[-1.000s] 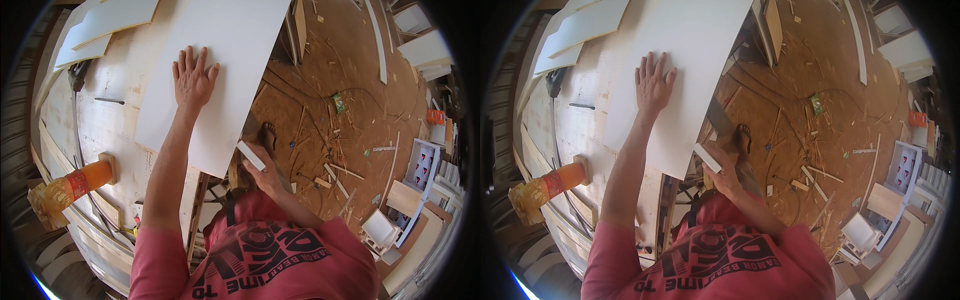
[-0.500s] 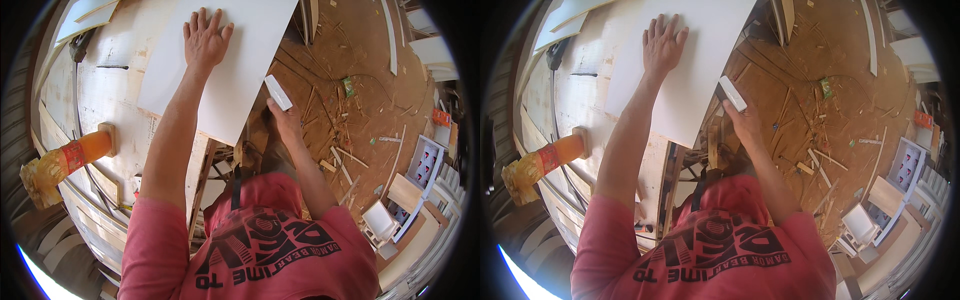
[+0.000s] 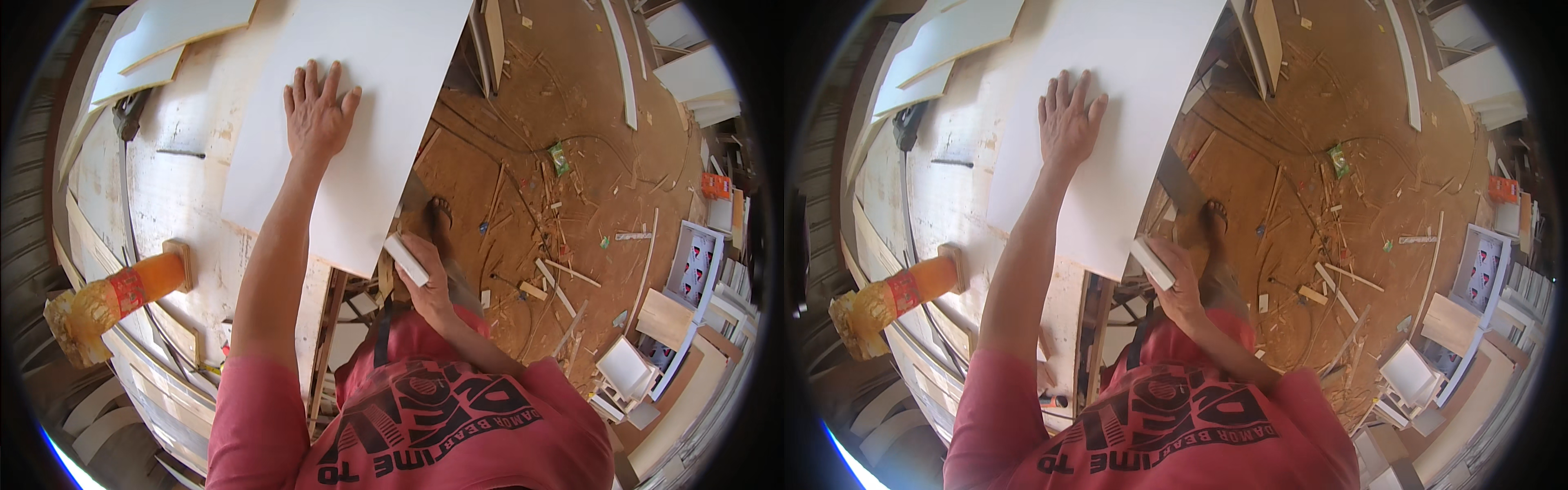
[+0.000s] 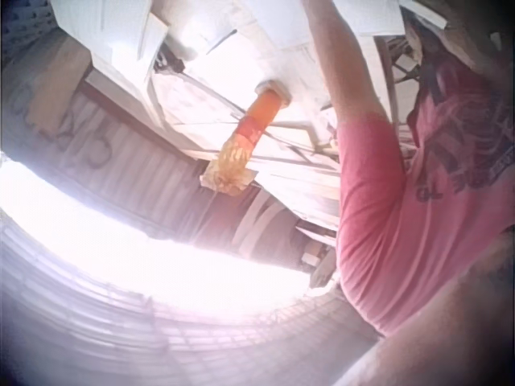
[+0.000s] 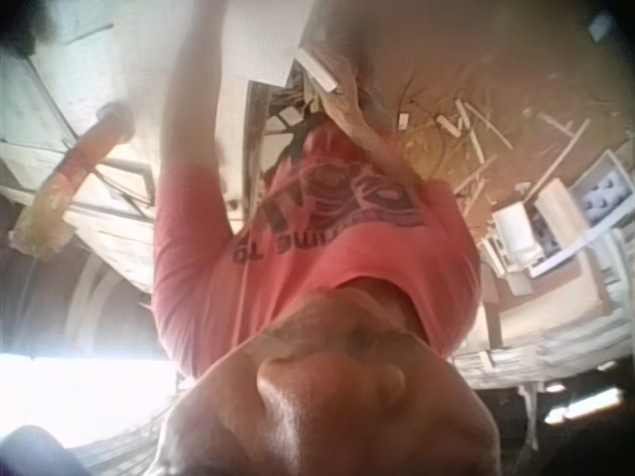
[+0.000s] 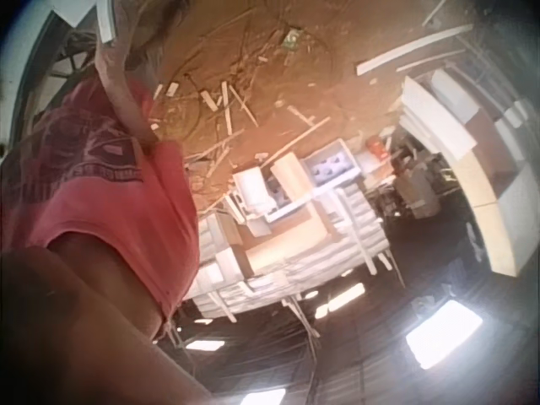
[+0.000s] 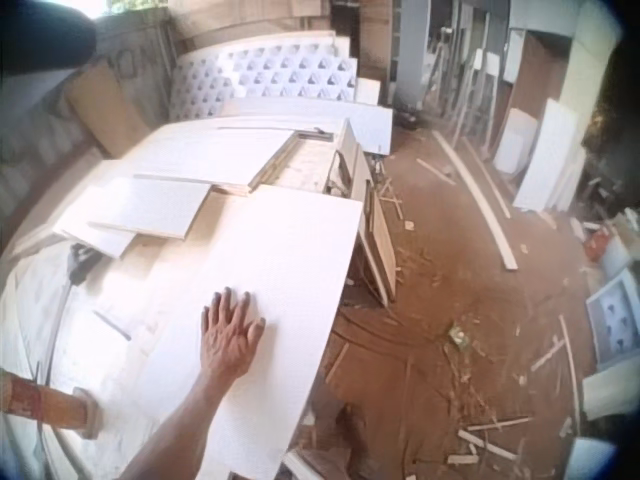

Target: The person applies adhesive strips to the edges of wood panels by hand, pressing them down and then using a block to smooth and secure the edging.

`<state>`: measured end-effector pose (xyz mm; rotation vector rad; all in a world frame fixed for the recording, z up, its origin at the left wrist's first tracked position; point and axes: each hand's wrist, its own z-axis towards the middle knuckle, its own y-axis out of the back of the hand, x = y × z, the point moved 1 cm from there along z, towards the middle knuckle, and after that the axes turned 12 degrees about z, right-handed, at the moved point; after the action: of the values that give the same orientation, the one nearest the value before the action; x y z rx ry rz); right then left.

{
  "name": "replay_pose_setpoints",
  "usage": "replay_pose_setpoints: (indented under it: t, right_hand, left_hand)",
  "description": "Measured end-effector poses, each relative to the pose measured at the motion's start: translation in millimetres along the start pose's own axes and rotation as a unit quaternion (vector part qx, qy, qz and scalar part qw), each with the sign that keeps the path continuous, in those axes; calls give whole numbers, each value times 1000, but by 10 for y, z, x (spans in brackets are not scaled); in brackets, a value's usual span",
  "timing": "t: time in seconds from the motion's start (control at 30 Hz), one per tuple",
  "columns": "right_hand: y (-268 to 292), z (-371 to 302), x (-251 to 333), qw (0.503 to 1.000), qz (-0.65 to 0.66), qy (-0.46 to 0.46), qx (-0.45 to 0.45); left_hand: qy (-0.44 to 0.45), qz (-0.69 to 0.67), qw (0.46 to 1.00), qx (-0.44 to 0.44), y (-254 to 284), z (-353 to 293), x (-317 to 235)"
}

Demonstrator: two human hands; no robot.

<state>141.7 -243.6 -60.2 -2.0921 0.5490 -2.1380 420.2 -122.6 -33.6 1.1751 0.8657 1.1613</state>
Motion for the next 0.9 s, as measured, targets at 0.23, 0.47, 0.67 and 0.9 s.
replay_pose_setpoints:
  t: [0.23, 0.47, 0.67, 0.9]
  right_hand:
    - [303, 1399, 166, 995, -45, -18, -84]
    - [1010, 3389, 384, 992, -46, 29, -113]
    - [1392, 4692, 569, 991, 2, 44, -130]
    - [1198, 3892, 441, 993, -80, 26, -85]
  left_hand:
    - [-33, 23, 998, 39, 92, -3, 10]
    - [-45, 15, 995, 93, 239, 48, -18]
    - [-40, 9, 992, 117, 233, 83, -3]
    - [-40, 16, 993, 108, 226, 93, -53]
